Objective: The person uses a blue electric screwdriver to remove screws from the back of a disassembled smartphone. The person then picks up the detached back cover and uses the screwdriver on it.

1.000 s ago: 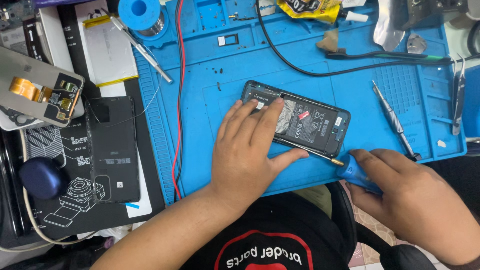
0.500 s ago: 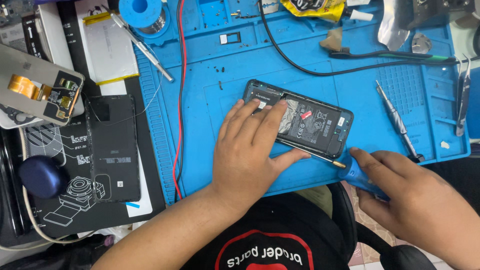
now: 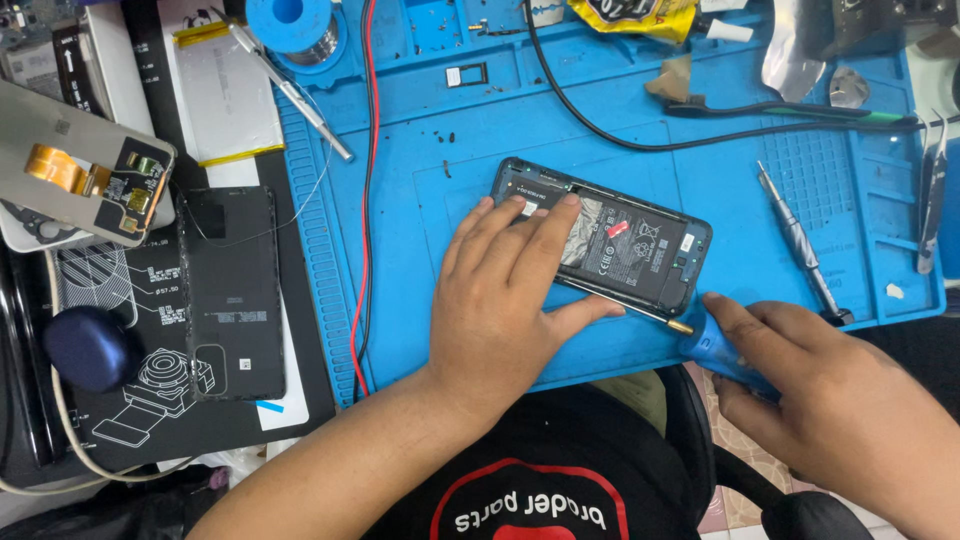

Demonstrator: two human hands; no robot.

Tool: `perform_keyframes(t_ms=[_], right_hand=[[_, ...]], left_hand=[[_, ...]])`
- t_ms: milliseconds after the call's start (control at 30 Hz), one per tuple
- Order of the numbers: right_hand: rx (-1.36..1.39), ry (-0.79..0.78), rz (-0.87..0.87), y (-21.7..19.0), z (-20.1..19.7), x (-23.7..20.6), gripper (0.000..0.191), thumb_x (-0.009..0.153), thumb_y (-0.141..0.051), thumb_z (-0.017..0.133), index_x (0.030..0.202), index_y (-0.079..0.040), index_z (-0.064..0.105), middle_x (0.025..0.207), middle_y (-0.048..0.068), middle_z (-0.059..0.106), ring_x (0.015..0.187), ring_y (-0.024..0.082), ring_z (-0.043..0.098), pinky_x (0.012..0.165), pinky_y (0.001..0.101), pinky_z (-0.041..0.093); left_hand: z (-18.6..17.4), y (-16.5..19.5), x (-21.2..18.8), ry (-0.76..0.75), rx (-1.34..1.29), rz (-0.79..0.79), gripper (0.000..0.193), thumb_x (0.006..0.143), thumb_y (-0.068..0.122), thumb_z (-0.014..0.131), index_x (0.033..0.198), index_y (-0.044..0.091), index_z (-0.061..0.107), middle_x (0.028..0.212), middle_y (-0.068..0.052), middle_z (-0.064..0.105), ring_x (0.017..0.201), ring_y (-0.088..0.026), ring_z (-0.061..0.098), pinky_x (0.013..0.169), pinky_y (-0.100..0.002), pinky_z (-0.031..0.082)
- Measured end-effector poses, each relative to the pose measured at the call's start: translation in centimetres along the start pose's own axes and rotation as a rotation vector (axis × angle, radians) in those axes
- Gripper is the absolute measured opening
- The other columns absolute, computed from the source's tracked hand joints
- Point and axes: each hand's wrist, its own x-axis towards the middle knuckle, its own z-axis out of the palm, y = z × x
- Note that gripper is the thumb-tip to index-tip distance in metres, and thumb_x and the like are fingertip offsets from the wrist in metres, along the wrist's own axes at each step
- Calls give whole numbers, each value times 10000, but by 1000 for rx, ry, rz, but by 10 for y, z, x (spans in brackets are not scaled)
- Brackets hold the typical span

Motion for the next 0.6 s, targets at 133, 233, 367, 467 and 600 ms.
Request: perform_keyframes(t_ms=[133, 233, 367, 467, 600], right_hand=[[-16, -29, 46, -3, 0, 1, 761, 710, -329, 809, 1415, -133, 601, 1060, 80, 677, 781, 273, 717, 665, 361, 596], [-17, -37, 45, -7, -2, -1, 763, 699, -326, 808, 1410, -135, 605, 1054, 78, 680, 749, 278, 717, 640, 368, 593], [-6, -45, 84, -11, -3, -3, 756, 710, -332, 803, 1421, -151, 620, 1050, 68, 685, 681, 269, 720, 612, 365, 595], [-1, -7, 71, -13, -3, -2, 715, 721, -362, 815, 1370, -125, 629, 1043, 82, 688, 677, 290, 714, 606, 379, 589], [3, 0, 64, -15, -4, -2, 704, 727, -355, 811, 1363, -114, 632, 1040, 87, 689, 676, 298, 712, 606, 387, 586]], left_hand=[[0, 0, 0, -1, -2, -5, 862, 715, 517, 872, 1376, 32, 606, 1157, -143, 706, 1224, -367, 630, 1167, -542, 440], [-3, 2, -2, 1, -4, -5, 865, 710, 516, 872, 1376, 34, 606, 1157, -141, 707, 1224, -368, 631, 1166, -544, 438], [-5, 5, -2, 7, -1, 3, 863, 710, 508, 873, 1376, 32, 601, 1179, -142, 710, 1226, -370, 630, 1167, -545, 437], [-5, 6, -1, 5, -5, -4, 863, 704, 506, 875, 1372, 33, 603, 1151, -151, 703, 1217, -372, 633, 1161, -545, 441], [-5, 5, -1, 12, -7, -6, 859, 708, 502, 877, 1375, 34, 604, 1131, -158, 699, 1214, -377, 633, 1162, -545, 445]])
